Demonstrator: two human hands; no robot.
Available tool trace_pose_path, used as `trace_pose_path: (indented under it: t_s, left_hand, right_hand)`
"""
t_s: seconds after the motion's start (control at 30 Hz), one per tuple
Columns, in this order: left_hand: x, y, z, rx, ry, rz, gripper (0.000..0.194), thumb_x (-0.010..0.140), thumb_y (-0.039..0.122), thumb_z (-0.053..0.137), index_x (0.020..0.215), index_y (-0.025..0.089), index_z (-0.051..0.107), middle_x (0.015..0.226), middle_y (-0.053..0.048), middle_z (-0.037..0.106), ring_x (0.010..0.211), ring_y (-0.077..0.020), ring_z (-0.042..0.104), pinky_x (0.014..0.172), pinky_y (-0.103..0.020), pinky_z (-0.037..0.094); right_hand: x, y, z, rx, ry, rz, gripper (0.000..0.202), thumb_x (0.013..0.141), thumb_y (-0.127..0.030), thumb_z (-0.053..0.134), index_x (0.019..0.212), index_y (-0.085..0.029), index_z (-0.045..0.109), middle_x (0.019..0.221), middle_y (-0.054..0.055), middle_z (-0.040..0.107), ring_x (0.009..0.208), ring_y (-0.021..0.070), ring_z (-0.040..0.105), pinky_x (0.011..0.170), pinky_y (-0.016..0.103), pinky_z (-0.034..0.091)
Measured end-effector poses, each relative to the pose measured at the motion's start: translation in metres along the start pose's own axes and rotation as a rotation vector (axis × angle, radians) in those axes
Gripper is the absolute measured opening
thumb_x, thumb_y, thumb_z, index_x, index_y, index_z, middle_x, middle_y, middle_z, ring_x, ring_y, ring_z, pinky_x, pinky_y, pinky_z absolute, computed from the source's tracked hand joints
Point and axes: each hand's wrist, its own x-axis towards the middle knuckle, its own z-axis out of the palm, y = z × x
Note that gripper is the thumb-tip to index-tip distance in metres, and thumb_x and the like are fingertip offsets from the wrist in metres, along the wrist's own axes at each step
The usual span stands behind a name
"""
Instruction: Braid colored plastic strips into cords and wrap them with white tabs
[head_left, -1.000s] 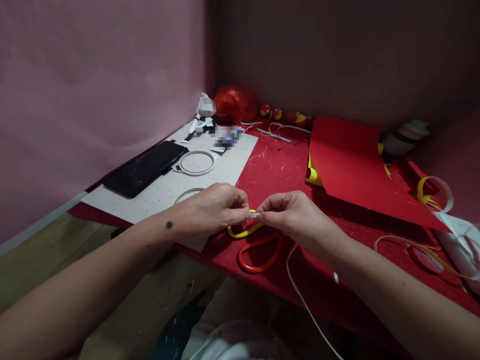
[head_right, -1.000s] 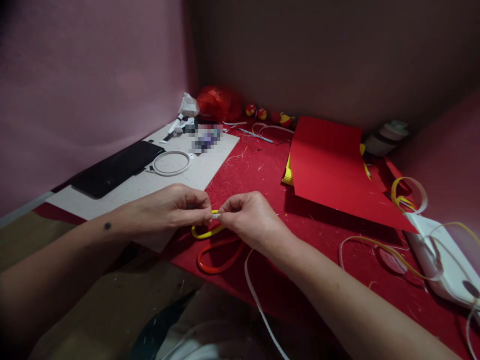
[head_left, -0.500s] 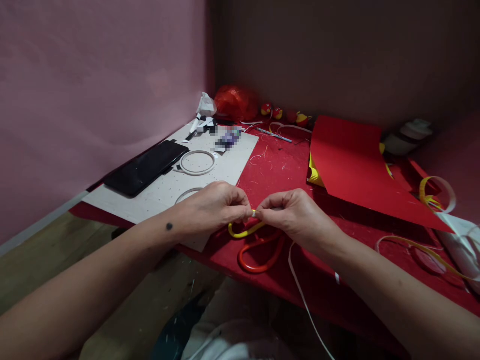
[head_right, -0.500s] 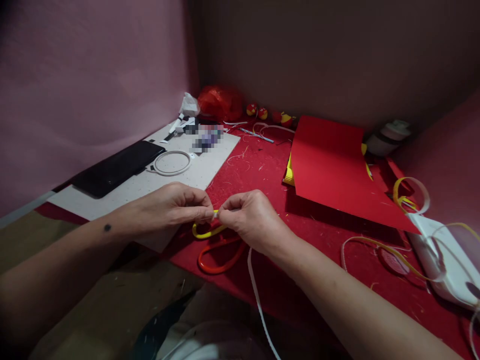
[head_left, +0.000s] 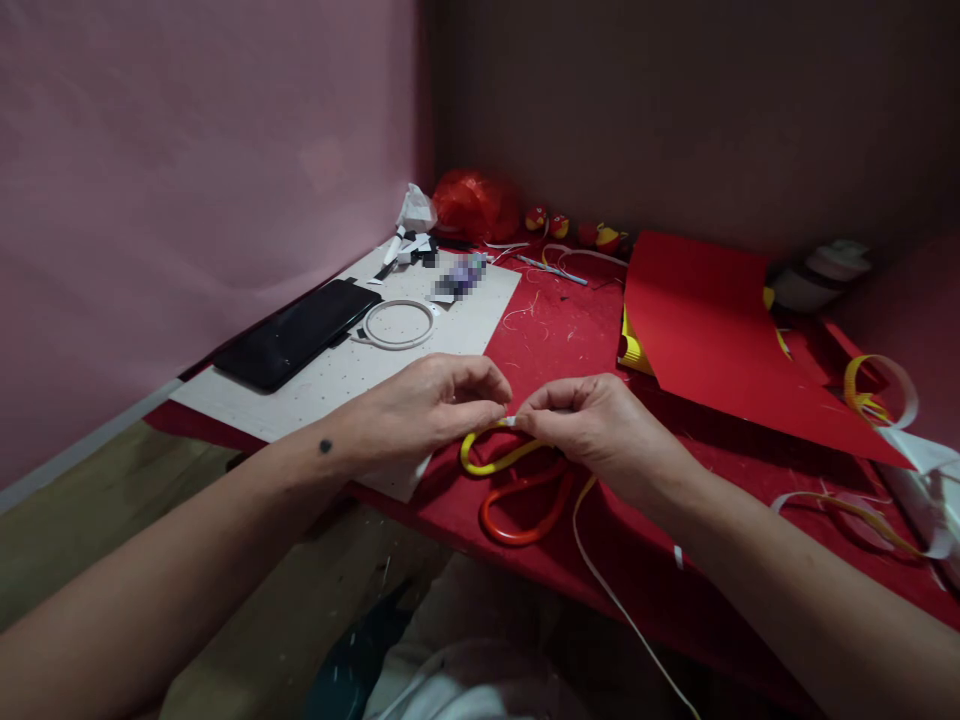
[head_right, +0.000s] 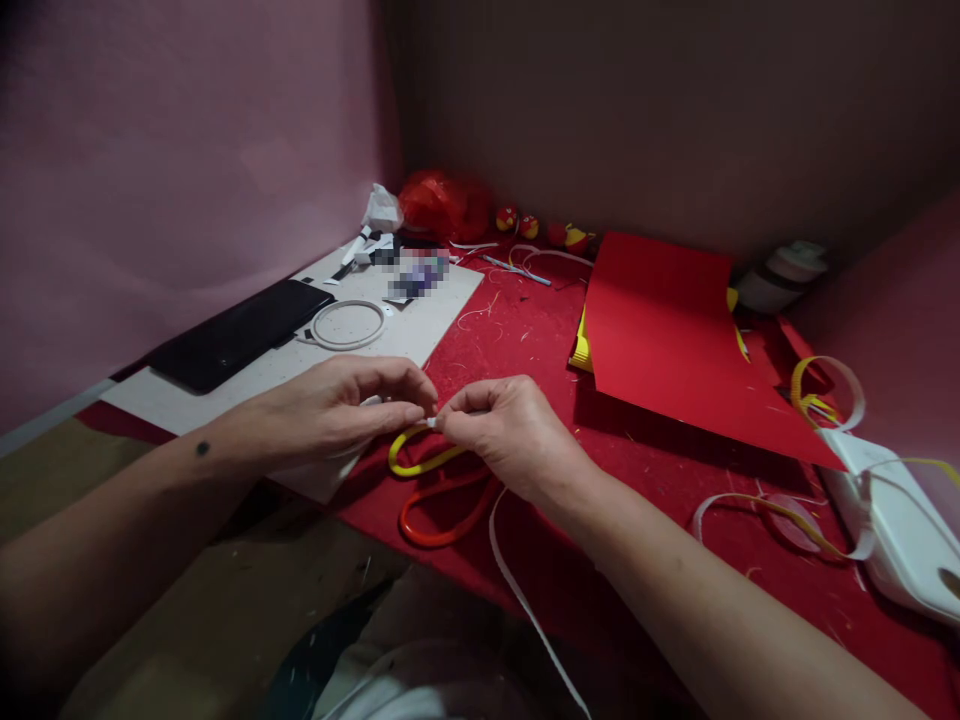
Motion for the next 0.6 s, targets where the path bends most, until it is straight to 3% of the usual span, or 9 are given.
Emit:
trace_pose_path:
  t_s: [0.1, 0.27, 0.43, 0.53, 0.6]
  left_hand:
    - [-0.0008, 0.0039, -0.0005, 0.084, -0.009, 0.016, 0.017, 0.08, 0.025, 0.051, 0.089, 0.016, 0.062, 0.087, -0.002, 0.065, 0.078, -0.0134, 0.059, 0.072, -0.025, 0.045]
    - [0.0003, 0.003, 0.0021, 0.132, 0.076, 0.078, 0.009, 0.076, 0.021, 0.056, 0.072, 0.015, 0.061, 0.098, -0.003, 0.065, 0.091, -0.0154, 0.056, 0.085, -0.028, 0.041]
    - [0.0023, 0.0074, 0.0024, 0.102, -0.008, 0.122, 0.015, 0.077, 0.02, 0.052, 0.063, 0.015, 0.055, 0.097, -0.003, 0.064, 0.089, -0.0139, 0.056, 0.085, -0.027, 0.041]
    - [0.0052, 0.0039, 0.0007, 0.177, -0.03, 0.141, 0.015, 0.08, 0.023, 0.049, 0.07, 0.015, 0.057, 0.098, -0.004, 0.063, 0.09, -0.0146, 0.056, 0.084, -0.028, 0.042]
    - [0.0048, -0.001, -0.0016, 0.257, 0.034, 0.132, 0.016, 0.081, 0.024, 0.049, 0.09, 0.015, 0.059, 0.105, -0.006, 0.061, 0.094, -0.0163, 0.055, 0.085, -0.03, 0.042]
  right_hand:
    - [-0.0001, -0.0015, -0.0001, 0.005, 0.005, -0.006, 0.009, 0.067, -0.019, 0.061, 0.063, -0.013, 0.066, 0.051, -0.003, 0.051, 0.047, 0.006, 0.039, 0.045, 0.02, 0.027]
    - [-0.0006, -0.0009, -0.0005, -0.005, 0.001, -0.043, 0.01, 0.067, -0.019, 0.059, 0.066, -0.012, 0.067, 0.051, -0.003, 0.049, 0.047, 0.0058, 0.036, 0.045, 0.02, 0.025]
    - [-0.0005, 0.0027, 0.0001, 0.015, -0.005, -0.05, 0.011, 0.067, -0.02, 0.059, 0.062, -0.012, 0.065, 0.05, -0.005, 0.044, 0.046, 0.0046, 0.03, 0.044, 0.021, 0.021]
    - [0.0015, 0.0038, -0.0015, 0.032, -0.006, -0.046, 0.011, 0.067, -0.022, 0.061, 0.061, -0.013, 0.064, 0.047, -0.007, 0.041, 0.043, 0.0038, 0.028, 0.044, 0.021, 0.022]
    - [0.0024, 0.0031, -0.0035, 0.05, -0.007, -0.036, 0.011, 0.067, -0.022, 0.061, 0.063, -0.013, 0.064, 0.048, -0.006, 0.045, 0.042, 0.0036, 0.03, 0.044, 0.021, 0.023]
